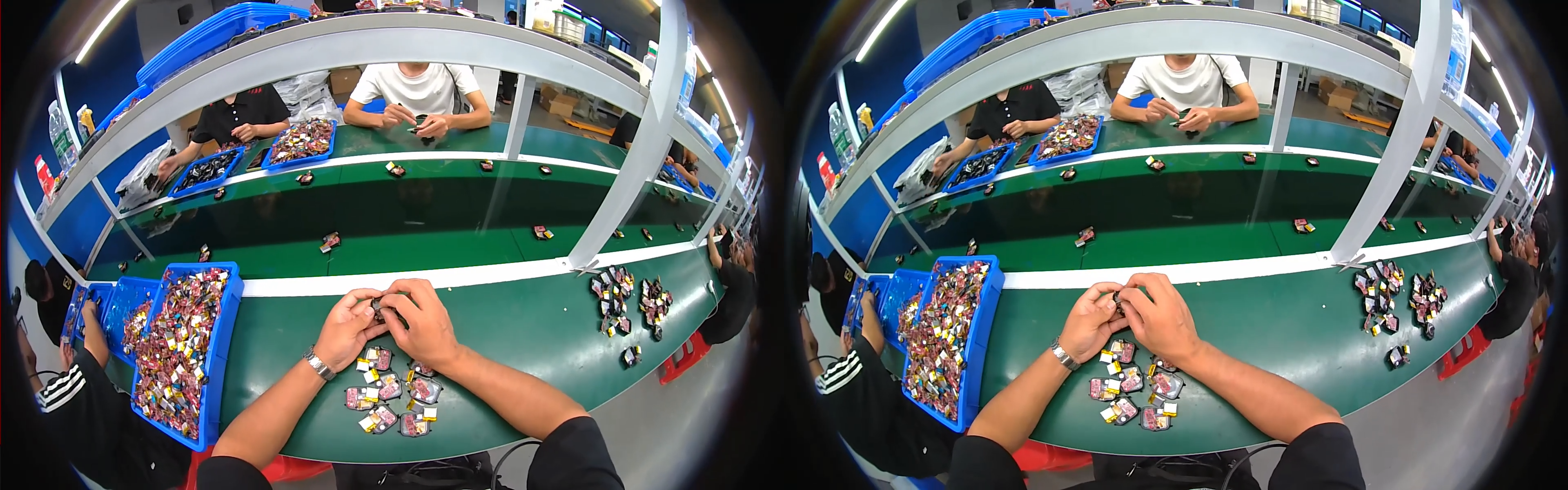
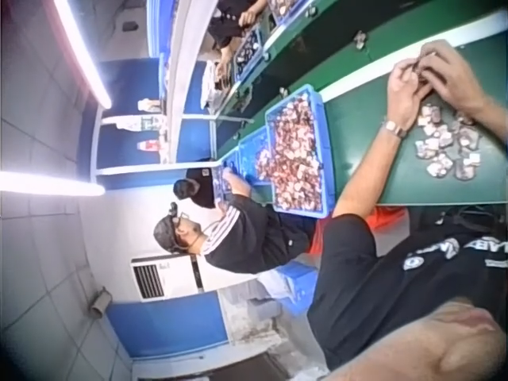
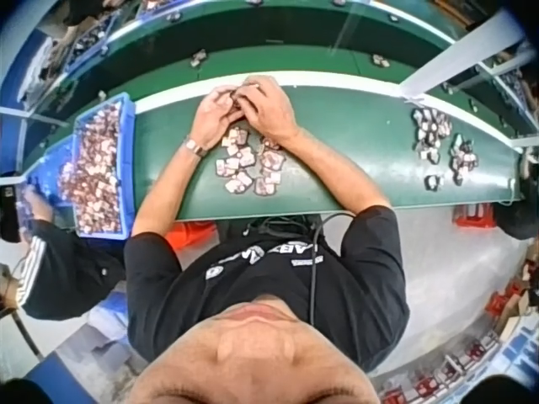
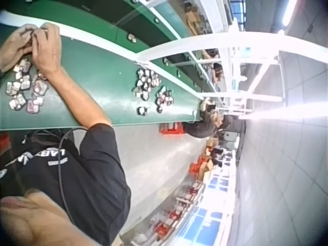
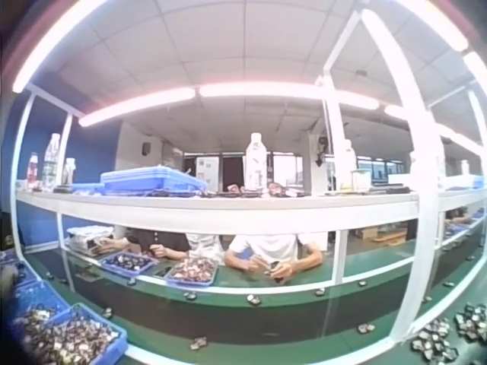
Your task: Manually assemble or inspect small electronic components on a factory conveyor belt.
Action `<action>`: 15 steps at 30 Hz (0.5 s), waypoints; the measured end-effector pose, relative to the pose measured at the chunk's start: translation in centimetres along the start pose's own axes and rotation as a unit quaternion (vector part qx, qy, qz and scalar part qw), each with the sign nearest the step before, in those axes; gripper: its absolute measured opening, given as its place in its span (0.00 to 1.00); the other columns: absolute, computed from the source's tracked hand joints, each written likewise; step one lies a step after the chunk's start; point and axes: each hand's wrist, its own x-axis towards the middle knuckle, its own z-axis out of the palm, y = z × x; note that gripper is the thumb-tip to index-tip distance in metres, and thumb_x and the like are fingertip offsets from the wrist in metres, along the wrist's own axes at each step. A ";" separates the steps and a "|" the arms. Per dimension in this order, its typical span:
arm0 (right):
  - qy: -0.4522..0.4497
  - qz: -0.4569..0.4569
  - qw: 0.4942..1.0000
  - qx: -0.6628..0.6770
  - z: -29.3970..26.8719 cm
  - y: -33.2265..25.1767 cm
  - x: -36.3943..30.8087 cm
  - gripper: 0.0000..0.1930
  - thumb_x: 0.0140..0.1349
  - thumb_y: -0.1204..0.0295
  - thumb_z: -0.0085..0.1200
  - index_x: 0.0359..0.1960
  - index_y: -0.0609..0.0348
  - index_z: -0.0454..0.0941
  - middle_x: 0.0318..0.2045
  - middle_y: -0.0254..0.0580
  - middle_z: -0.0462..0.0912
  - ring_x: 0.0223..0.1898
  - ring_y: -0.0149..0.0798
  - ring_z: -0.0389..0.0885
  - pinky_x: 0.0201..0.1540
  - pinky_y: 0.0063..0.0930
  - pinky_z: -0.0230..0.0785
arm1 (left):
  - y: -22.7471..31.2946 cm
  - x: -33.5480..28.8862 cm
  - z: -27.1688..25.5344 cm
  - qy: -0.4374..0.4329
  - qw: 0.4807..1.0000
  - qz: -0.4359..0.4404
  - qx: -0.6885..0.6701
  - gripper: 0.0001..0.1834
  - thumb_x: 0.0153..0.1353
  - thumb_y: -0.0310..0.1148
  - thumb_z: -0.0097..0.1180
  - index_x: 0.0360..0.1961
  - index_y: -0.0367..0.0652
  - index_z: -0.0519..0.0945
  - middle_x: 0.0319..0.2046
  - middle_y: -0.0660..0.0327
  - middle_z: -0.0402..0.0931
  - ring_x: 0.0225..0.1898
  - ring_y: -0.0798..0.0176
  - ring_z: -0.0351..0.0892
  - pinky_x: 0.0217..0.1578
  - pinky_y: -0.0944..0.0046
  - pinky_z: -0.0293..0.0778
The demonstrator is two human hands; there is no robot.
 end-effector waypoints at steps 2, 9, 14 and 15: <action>-0.012 -0.018 1.000 -0.020 -0.1 0.3 -0.1 0.09 0.51 0.79 0.62 0.36 0.60 0.81 0.40 0.41 0.78 0.43 0.45 0.78 0.42 0.35 0.74 | -0.1 -0.1 -0.1 0.002 1.000 -0.004 0.001 0.15 0.70 0.27 0.50 0.56 0.39 0.68 0.52 0.56 0.77 0.53 0.62 0.78 0.58 0.53 0.76; -0.035 -0.026 0.998 -0.045 -0.1 -0.1 -0.3 0.10 0.51 0.79 0.62 0.36 0.59 0.81 0.37 0.39 0.77 0.40 0.43 0.78 0.38 0.33 0.76 | 0.0 0.0 -0.3 0.000 1.000 -0.018 0.000 0.15 0.71 0.27 0.49 0.57 0.39 0.68 0.51 0.58 0.78 0.54 0.65 0.77 0.57 0.56 0.76; -0.035 -0.044 0.996 -0.074 0.2 0.1 -0.4 0.11 0.50 0.79 0.62 0.37 0.60 0.81 0.38 0.39 0.77 0.41 0.42 0.79 0.38 0.33 0.76 | 0.2 -0.2 0.0 0.008 1.000 -0.027 0.011 0.14 0.72 0.26 0.47 0.57 0.39 0.68 0.52 0.58 0.77 0.54 0.66 0.77 0.57 0.57 0.76; -0.030 -0.050 0.995 -0.085 0.1 0.1 -0.3 0.11 0.50 0.79 0.62 0.37 0.60 0.81 0.38 0.39 0.78 0.40 0.42 0.79 0.38 0.33 0.76 | 0.3 -0.1 0.1 0.012 0.999 -0.030 0.016 0.14 0.72 0.25 0.45 0.57 0.39 0.68 0.52 0.57 0.76 0.54 0.65 0.77 0.58 0.57 0.77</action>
